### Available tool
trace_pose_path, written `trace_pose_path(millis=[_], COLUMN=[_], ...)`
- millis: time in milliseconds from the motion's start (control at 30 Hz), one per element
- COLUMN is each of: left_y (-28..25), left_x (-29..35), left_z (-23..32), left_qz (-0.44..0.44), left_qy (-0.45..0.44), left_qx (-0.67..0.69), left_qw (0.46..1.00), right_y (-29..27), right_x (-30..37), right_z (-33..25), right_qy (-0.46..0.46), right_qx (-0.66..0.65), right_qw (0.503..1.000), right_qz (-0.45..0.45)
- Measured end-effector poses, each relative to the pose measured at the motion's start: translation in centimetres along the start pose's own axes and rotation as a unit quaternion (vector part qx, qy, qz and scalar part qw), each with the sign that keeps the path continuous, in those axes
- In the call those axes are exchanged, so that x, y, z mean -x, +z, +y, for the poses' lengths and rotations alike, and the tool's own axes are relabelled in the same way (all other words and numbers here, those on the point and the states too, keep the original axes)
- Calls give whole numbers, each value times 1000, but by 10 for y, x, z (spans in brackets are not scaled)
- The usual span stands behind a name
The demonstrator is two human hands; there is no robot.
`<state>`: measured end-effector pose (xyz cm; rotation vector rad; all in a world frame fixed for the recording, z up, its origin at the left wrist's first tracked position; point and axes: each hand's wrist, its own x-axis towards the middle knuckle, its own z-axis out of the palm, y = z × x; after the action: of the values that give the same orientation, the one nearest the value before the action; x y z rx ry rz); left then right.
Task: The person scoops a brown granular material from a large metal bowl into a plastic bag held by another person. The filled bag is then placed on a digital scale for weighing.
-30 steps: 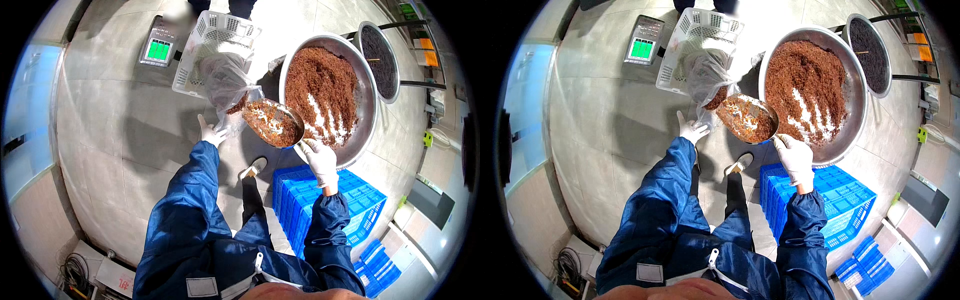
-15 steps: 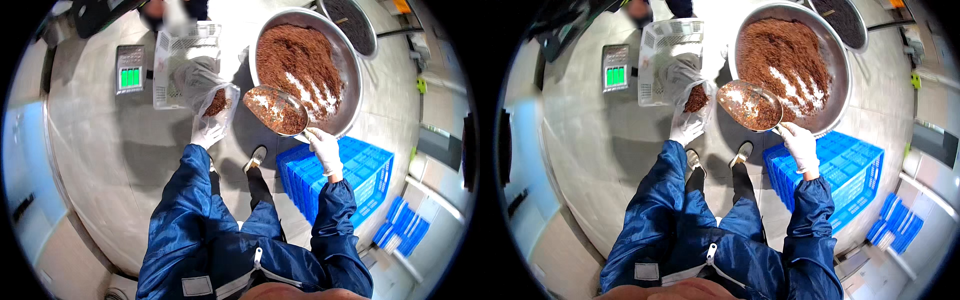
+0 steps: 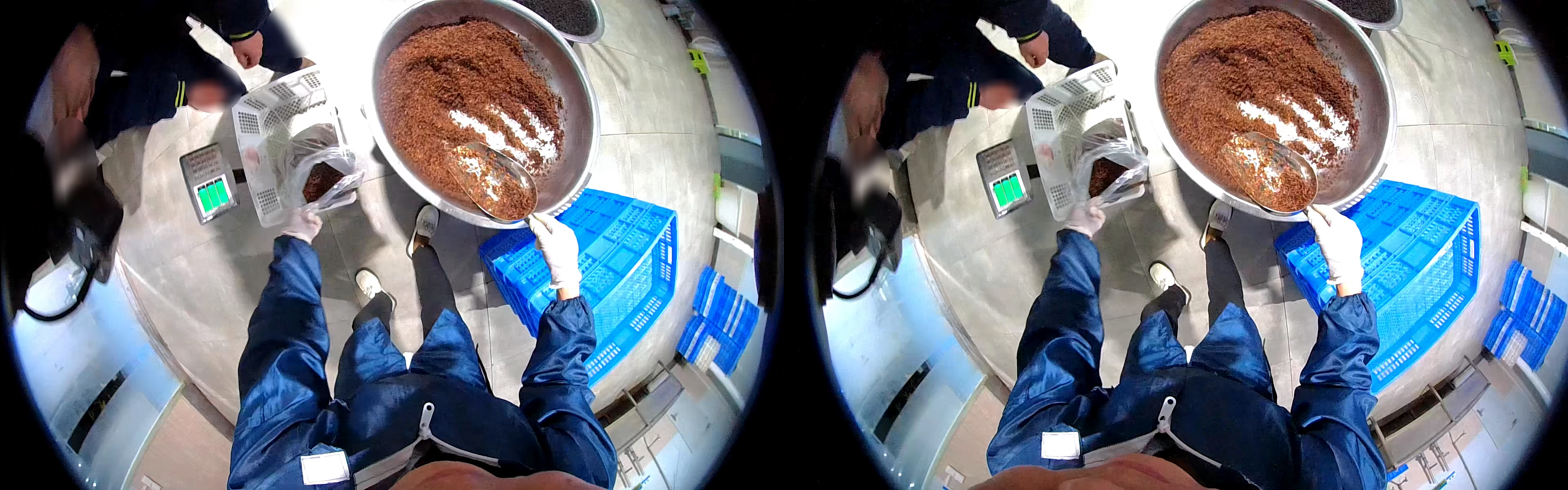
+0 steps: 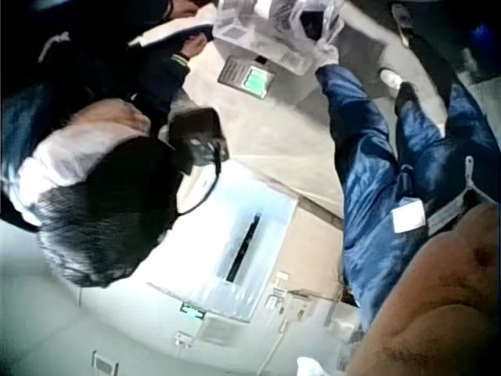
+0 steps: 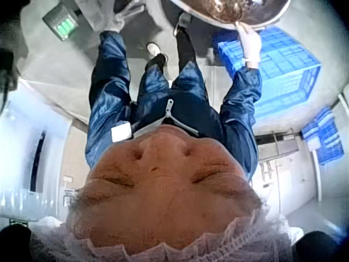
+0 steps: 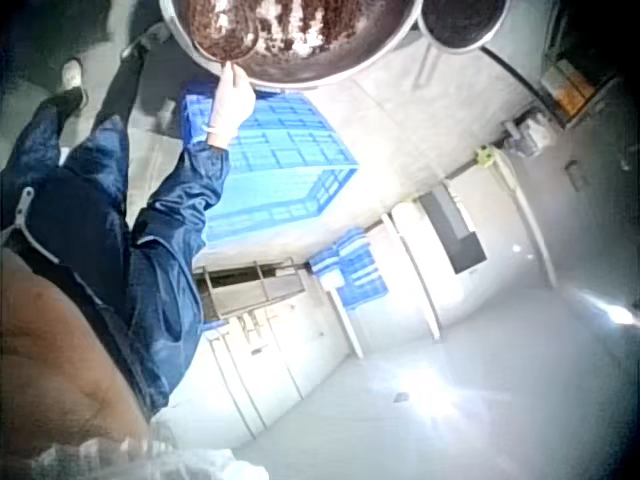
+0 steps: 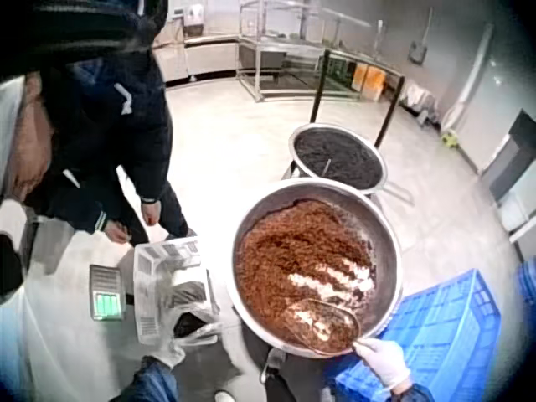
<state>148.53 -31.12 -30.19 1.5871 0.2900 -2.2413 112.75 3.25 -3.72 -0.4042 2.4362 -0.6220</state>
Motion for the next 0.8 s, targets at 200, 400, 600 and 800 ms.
trace_pose_path(millis=[200,400,600,800], left_y=[95,113,55,81], left_x=[65,63,7,46], left_z=[48,40,-21,-36], left_qz=[-72,-137,-141,-185], left_qy=[81,97,7,4], left_qx=[5,78,113,-149], left_qw=[994,983,984,971], right_y=[-34,-56,-33,17], right_x=[-46,-92,-120,-110], right_z=[-1,-12,-81,-158], right_qy=[11,-69,-188,-295], right_qx=[-3,54,48,115], right_qw=[1000,996,981,945], right_qz=[-9,2,-29,-81])
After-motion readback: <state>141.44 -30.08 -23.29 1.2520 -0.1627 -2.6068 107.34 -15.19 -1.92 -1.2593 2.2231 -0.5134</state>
